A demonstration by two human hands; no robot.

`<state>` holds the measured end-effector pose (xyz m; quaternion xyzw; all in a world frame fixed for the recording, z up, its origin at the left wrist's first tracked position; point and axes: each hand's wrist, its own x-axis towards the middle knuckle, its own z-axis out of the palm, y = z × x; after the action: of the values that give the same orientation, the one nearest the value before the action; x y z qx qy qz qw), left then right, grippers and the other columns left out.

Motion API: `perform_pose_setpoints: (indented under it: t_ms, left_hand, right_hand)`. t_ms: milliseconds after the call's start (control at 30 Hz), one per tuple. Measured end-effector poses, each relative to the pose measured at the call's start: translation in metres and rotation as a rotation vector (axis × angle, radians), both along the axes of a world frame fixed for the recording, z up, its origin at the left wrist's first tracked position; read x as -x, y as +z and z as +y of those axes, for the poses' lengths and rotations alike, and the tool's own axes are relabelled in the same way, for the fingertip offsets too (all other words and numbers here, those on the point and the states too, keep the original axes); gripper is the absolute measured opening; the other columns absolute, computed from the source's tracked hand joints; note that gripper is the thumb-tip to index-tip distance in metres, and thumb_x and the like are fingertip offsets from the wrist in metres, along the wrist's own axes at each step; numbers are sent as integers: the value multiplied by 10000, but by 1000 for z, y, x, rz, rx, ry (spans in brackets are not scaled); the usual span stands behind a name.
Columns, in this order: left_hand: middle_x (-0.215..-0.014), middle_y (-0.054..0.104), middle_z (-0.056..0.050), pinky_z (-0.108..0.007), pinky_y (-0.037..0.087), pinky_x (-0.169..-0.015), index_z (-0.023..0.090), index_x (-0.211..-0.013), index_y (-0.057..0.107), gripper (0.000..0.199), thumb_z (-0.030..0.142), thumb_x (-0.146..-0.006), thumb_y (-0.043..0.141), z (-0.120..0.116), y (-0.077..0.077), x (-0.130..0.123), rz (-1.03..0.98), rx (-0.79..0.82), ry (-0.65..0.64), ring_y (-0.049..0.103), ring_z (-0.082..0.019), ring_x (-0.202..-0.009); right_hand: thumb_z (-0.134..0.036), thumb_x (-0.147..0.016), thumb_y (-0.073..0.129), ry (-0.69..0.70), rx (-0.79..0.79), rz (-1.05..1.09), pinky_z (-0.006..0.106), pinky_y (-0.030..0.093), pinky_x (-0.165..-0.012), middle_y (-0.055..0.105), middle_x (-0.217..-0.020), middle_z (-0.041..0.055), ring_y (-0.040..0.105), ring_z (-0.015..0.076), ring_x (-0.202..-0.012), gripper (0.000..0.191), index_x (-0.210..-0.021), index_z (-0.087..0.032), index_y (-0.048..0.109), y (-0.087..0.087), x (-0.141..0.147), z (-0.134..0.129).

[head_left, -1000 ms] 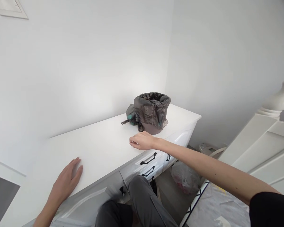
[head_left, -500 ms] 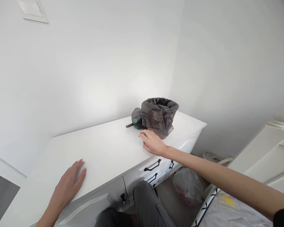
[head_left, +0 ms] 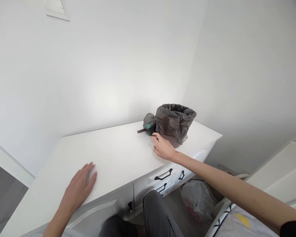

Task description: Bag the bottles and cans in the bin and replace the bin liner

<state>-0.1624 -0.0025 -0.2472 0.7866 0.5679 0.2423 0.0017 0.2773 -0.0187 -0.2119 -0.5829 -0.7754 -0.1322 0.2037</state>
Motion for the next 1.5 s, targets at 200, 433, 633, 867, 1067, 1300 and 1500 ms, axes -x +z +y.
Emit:
perform_pose_setpoints:
  t_ms: [200,433,633,867,1067,1300,1500]
  left_hand:
    - [-1521,611,-96,-500,463,-1183,203,-1380,625,548,518,-1008,374,-9,7,-3,19,55,13,532,-318,-1450]
    - [-1557,576,-83,-551,425,-1214,202,-1379,600,542,527,-1017,361,-9,3,-4,3,98,14,485,-322,-1489]
    - [-1571,562,-72,-536,419,-1223,226,-1384,588,524,534,-1026,363,-9,2,-5,-2,106,16,477,-308,-1496]
    - [-1574,558,-79,-534,395,-1238,224,-1382,582,499,509,-1032,370,-10,2,-6,-2,80,2,474,-302,-1498]
    - [-1535,596,-101,-514,412,-1225,204,-1353,606,483,485,-1028,385,-15,9,-8,0,57,-7,512,-309,-1467]
    - [-1516,606,-134,-530,425,-1200,185,-1347,616,487,462,-1022,381,-19,10,-9,10,47,-12,505,-327,-1466]
    - [-1383,675,-147,-546,438,-1160,207,-1239,642,327,304,-1011,428,-45,26,-29,-6,-272,-52,560,-328,-1388]
  right_hand:
    - [-182,-896,574,-251,183,305,422,572,-875,243,-1659,236,716,278,-1044,505,-1399,-168,538,-32,38,34]
    - [-199,-910,547,-448,152,438,415,551,-913,278,-1639,238,722,301,-1080,539,-1447,-172,502,-46,44,67]
    - [-221,-952,482,-503,139,435,428,544,-912,353,-1590,225,706,302,-1090,501,-1448,-156,501,-62,34,89]
    - [-171,-965,389,-430,70,378,399,545,-867,444,-1514,191,683,271,-1060,489,-1437,-130,511,-70,37,85]
    - [-138,-880,469,-227,61,442,338,531,-850,552,-1373,137,669,232,-1026,444,-1306,-168,589,-66,53,62]
    - [-139,-847,494,68,72,493,308,507,-851,616,-1150,74,649,211,-1027,285,-1105,-204,594,-52,85,7]
    - [-227,-929,518,148,94,506,312,523,-773,613,-1209,89,665,211,-921,259,-1174,-233,603,-41,114,-61]
